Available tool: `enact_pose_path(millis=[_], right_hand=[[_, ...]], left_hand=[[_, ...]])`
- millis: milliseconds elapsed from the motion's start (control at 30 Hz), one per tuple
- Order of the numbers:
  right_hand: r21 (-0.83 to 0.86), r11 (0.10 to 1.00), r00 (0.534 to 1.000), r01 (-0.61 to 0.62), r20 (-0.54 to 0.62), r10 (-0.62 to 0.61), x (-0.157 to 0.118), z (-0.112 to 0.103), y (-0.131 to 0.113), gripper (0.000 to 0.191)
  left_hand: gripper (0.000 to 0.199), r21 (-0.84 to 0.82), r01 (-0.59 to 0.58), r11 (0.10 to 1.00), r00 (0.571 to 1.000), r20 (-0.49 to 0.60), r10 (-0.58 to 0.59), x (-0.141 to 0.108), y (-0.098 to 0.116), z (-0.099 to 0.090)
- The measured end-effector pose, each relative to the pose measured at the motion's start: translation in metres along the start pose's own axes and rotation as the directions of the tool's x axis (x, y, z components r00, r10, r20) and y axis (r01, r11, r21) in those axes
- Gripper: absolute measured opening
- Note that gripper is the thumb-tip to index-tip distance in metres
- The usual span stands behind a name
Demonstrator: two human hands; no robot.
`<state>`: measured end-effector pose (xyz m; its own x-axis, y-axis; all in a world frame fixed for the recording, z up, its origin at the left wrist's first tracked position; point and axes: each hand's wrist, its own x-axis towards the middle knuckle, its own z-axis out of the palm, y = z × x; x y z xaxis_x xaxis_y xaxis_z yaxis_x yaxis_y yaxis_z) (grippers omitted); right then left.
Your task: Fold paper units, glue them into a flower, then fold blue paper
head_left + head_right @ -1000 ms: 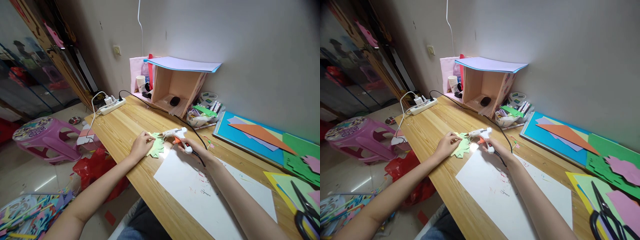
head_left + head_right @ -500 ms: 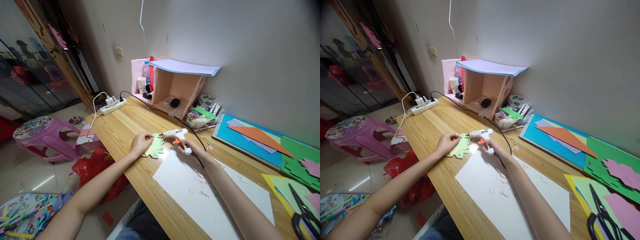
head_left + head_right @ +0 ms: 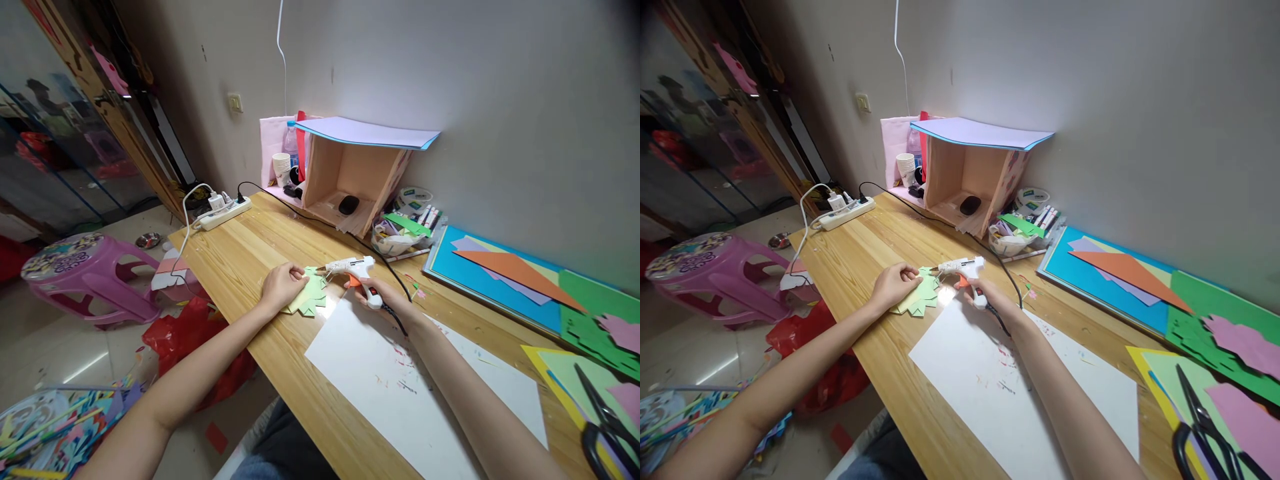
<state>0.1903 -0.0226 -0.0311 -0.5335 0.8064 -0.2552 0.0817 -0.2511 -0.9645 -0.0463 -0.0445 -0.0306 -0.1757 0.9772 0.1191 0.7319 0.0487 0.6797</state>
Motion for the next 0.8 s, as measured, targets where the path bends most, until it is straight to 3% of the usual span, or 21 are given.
enact_pose_path(millis=[800], right_hand=[[0.025, 1.0, 1.0, 0.012, 0.009, -0.012, 0.0026, -0.0033, 0.0055, 0.039]], left_hand=[[0.019, 0.084, 0.079, 0.993, 0.994, 0.073, -0.085, 0.0047, 0.0093, -0.0051]])
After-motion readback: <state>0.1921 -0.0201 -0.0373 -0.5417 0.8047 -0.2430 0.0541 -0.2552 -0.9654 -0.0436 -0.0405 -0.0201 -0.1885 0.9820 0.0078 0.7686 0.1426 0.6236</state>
